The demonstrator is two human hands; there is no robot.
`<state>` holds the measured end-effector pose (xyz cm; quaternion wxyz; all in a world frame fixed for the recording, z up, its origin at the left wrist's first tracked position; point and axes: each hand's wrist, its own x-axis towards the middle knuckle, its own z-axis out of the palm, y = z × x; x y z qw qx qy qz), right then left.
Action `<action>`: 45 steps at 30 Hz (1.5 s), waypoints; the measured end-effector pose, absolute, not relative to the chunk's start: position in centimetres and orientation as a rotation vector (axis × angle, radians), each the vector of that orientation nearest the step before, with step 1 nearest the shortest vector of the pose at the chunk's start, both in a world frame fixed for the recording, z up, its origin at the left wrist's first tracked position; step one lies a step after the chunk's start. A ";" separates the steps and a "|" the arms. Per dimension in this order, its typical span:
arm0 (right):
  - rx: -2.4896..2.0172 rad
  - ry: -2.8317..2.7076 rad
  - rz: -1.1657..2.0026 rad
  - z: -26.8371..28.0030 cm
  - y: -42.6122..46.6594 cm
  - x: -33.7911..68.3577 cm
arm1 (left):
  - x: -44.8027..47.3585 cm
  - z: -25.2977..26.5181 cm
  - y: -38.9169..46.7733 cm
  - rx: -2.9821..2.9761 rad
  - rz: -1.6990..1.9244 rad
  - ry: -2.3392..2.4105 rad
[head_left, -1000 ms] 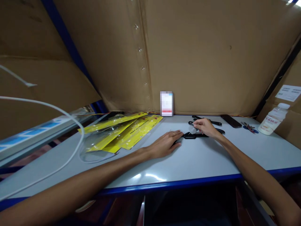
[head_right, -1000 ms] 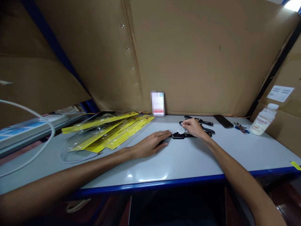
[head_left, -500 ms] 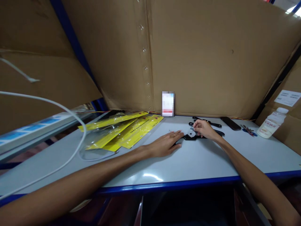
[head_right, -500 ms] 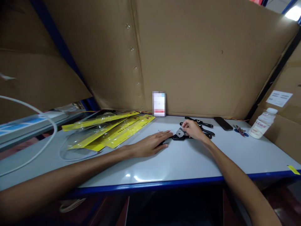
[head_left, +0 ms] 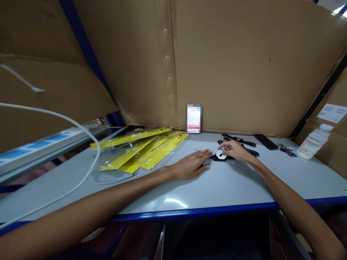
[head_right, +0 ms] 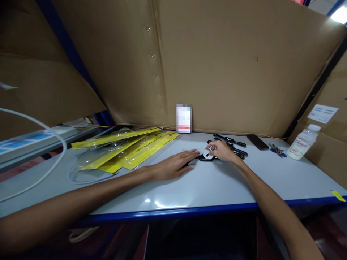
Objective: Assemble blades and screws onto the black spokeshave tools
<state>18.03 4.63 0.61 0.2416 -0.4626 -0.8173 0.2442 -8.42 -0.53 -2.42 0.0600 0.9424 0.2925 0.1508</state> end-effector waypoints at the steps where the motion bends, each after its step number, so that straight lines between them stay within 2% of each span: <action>1: -1.261 -2.217 0.698 0.6 4.7 18.1 | -8.4 -2.4 -0.5 2.849 0.451 0.891; 9: -1.198 -1.825 1.160 2.2 3.4 18.1 | -8.3 -2.2 -0.6 2.846 0.409 0.897; 13: -1.225 -1.790 1.278 2.8 2.5 17.7 | -8.3 -2.1 -0.5 2.852 0.357 0.905; 21: -1.211 -1.826 0.934 0.6 4.6 17.6 | -8.4 -2.2 -0.2 2.855 0.334 0.897; 31: -1.321 -1.862 0.850 -0.8 5.5 17.1 | -8.5 -2.2 0.5 2.833 0.380 0.846; 38: -1.296 -1.762 1.058 -0.4 5.2 17.5 | -8.3 -1.9 0.5 2.836 0.344 0.876; 45: -1.328 -1.767 1.048 -0.6 5.3 17.1 | -8.3 -2.1 0.6 2.842 0.422 0.846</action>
